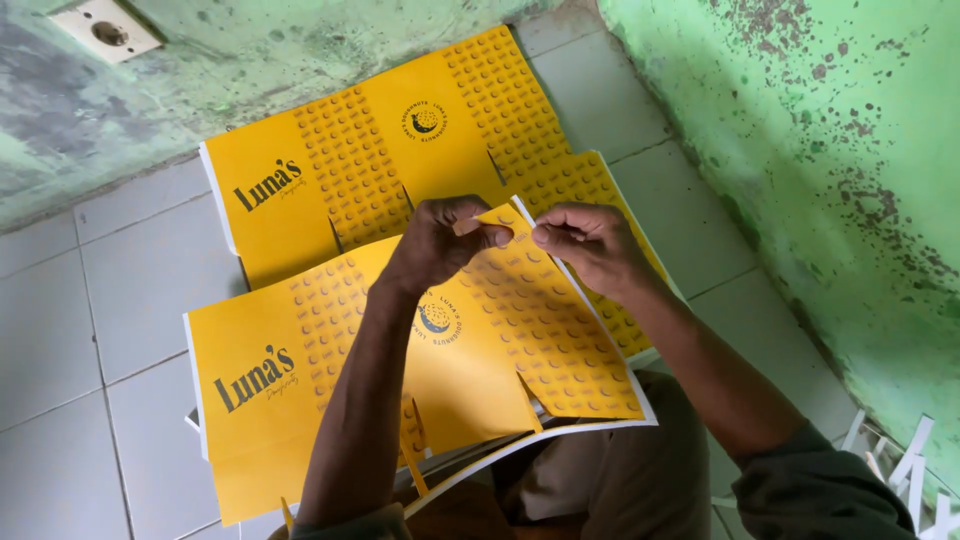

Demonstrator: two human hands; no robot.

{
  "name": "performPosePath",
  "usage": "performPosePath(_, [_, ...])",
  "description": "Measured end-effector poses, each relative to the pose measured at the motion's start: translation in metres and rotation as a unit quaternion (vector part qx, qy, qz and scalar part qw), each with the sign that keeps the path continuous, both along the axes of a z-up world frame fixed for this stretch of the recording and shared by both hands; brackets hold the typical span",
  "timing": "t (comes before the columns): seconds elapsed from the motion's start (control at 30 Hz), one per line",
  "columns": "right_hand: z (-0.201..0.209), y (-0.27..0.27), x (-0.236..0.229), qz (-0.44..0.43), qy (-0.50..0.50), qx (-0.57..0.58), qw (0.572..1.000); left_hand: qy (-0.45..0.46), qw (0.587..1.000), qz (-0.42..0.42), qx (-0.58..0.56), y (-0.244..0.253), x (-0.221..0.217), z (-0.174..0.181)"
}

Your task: Manually tearing off excess white paper margins from yellow printed packaging sheets.

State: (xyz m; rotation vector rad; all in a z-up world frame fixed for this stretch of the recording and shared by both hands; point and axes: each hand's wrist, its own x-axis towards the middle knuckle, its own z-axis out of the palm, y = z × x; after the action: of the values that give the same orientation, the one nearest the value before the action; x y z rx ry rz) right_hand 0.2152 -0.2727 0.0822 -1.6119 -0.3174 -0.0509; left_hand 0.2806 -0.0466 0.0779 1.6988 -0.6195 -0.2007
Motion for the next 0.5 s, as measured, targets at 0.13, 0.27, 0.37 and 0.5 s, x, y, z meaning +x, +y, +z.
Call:
performPosePath(0.13, [-0.020, 0.007, 0.001, -0.030, 0.027, 0.056, 0.998, -0.006, 0.999, -0.008, -0.043, -0.002, -0.002, -0.020])
performPosePath(0.27, [-0.027, 0.010, 0.001, -0.043, 0.034, 0.111, 0.992, -0.006, 0.998, -0.015, -0.054, -0.002, -0.009, -0.005])
performPosePath(0.37, [0.003, 0.009, -0.004, -0.024, 0.007, 0.076, 0.997, -0.010, 0.999, -0.023, -0.040, -0.004, -0.006, 0.004])
performPosePath(0.5, [0.007, -0.003, 0.008, 0.034, -0.065, -0.025, 0.997, -0.021, 0.998, -0.046, -0.026, -0.012, -0.017, 0.038])
